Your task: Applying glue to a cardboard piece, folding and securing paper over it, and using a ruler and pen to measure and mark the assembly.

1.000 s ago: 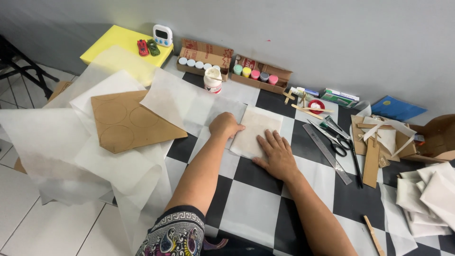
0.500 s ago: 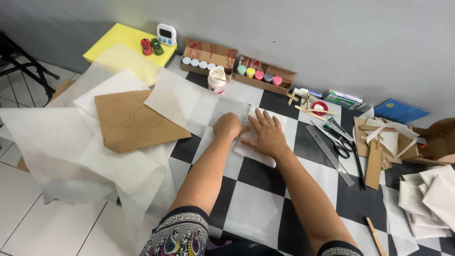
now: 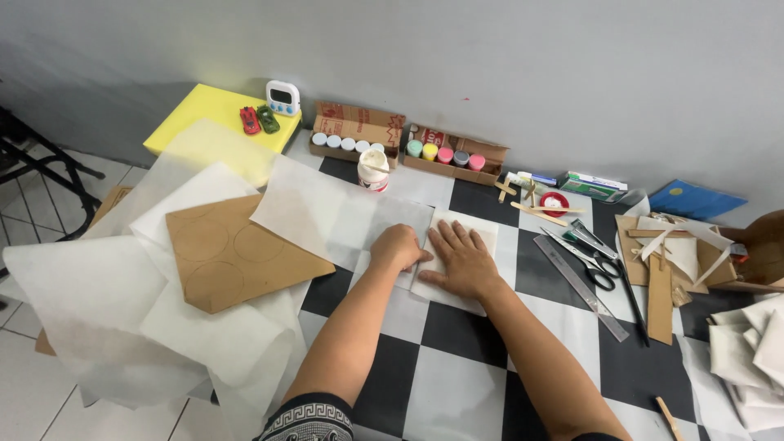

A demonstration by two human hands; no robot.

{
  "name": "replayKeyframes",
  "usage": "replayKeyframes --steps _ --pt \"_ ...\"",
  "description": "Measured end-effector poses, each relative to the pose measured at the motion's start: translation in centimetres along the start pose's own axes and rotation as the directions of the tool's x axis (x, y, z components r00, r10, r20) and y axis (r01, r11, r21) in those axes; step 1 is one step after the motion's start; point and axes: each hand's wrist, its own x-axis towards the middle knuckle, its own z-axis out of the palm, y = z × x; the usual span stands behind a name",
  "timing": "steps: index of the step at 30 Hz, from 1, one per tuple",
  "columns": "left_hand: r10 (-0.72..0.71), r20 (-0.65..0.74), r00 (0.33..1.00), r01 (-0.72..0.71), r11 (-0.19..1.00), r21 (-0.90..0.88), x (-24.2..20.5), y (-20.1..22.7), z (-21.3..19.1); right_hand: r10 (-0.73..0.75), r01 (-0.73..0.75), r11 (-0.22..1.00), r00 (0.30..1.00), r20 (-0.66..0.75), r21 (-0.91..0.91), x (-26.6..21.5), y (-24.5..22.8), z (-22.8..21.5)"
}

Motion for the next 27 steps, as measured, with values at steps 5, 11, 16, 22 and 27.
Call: replayKeyframes --steps 5,11,16,22,27 --pt "-0.053 0.001 0.999 0.053 0.997 -0.047 -1.5 1.4 -1.4 0.050 -0.047 0.998 0.997 -0.058 0.048 0.9 -0.2 -0.3" --pt "-0.078 0.043 0.996 0.081 0.995 -0.060 -0.8 1.4 -1.7 0.085 -0.047 0.974 0.982 -0.167 0.219 0.9 2.2 -2.4" --pt "-0.089 0.097 0.991 0.100 0.988 -0.119 -2.0 1.7 -2.2 0.207 -0.144 0.966 0.926 -0.316 0.213 0.5 2.8 -0.4" --pt "-0.047 0.032 0.998 0.050 0.993 -0.103 -2.0 1.7 -1.9 0.144 -0.101 0.979 0.959 -0.243 0.179 0.5 3.1 2.1" --pt "-0.064 0.035 0.997 0.067 0.994 -0.091 -0.8 0.9 -0.9 0.167 -0.143 0.978 0.972 -0.166 0.149 -0.6 2.5 3.2"
